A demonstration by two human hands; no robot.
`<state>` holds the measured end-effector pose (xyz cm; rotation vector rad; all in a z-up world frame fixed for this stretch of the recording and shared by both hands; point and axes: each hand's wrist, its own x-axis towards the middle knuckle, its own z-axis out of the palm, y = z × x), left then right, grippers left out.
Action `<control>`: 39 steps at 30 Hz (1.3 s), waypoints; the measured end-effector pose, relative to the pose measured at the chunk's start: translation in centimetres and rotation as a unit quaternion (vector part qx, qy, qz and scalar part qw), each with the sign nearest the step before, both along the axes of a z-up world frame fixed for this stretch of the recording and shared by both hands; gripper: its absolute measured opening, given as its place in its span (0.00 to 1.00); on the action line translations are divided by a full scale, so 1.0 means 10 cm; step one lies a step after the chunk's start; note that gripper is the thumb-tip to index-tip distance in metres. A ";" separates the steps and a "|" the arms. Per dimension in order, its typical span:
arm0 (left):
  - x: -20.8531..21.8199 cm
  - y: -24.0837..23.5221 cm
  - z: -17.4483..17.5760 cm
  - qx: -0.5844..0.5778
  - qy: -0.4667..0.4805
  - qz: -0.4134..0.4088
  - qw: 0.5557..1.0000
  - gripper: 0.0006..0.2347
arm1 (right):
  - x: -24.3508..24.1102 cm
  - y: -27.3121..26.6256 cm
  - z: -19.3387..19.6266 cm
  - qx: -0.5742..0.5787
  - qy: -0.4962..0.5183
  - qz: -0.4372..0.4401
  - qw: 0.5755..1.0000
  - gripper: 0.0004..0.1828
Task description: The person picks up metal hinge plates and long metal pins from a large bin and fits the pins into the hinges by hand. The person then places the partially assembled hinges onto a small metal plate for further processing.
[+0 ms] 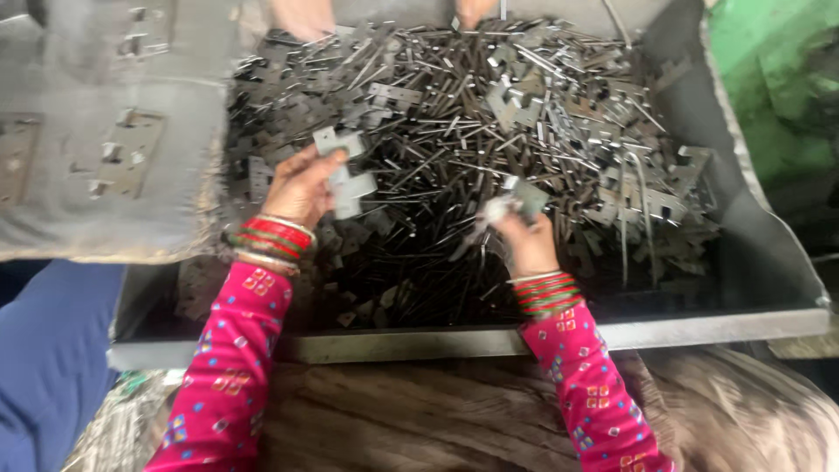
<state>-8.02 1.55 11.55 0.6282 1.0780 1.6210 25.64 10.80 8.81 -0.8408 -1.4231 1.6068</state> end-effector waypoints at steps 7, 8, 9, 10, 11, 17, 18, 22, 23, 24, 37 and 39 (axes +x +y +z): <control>0.98 -0.08 0.03 -0.113 0.113 -0.077 0.984 0.14 | 0.05 -0.19 -0.09 -0.383 0.150 0.008 0.911 0.14; 1.16 -0.16 -0.04 -0.061 0.276 -0.098 0.954 0.14 | -0.05 -0.29 -0.13 -0.404 0.157 0.000 0.901 0.13; 1.31 -0.27 -0.11 -0.005 0.430 -0.115 0.896 0.16 | -0.13 -0.42 -0.17 -0.404 0.158 -0.004 0.901 0.13; 1.46 -0.34 -0.19 -0.003 0.430 -0.119 0.895 0.16 | -0.22 -0.53 -0.20 -0.373 0.130 0.024 0.918 0.19; 1.59 -0.37 -0.25 0.001 0.478 -0.104 0.872 0.23 | -0.25 -0.58 -0.19 -0.341 0.100 0.053 0.933 0.25; 1.32 -0.30 -0.33 0.032 0.446 0.014 0.894 0.18 | 0.35 -0.11 0.00 0.180 -0.326 0.017 0.928 0.25; 1.25 -0.26 -0.31 0.087 0.420 0.041 0.903 0.16 | 0.54 0.12 -0.03 0.271 -0.425 -0.031 0.863 0.24; 1.12 -0.22 -0.17 0.115 0.480 0.091 0.865 0.13 | 1.22 1.21 -0.71 0.208 -0.717 -0.020 0.665 0.23; 1.14 -0.22 -0.09 0.081 0.512 0.097 0.850 0.15 | 1.42 1.44 -0.92 0.177 -0.744 0.014 0.644 0.25; 1.12 -0.23 0.00 0.044 0.543 0.104 0.832 0.16 | 1.59 1.65 -1.10 0.153 -0.758 0.048 0.633 0.27; -1.08 -0.81 0.50 -0.221 0.841 0.376 0.320 0.05 | 1.93 1.99 -1.41 0.064 -0.774 0.086 0.624 0.41; -1.55 -1.07 0.38 -0.240 0.836 0.392 0.299 0.08 | 1.98 2.00 -1.38 0.055 -0.764 0.091 0.636 0.40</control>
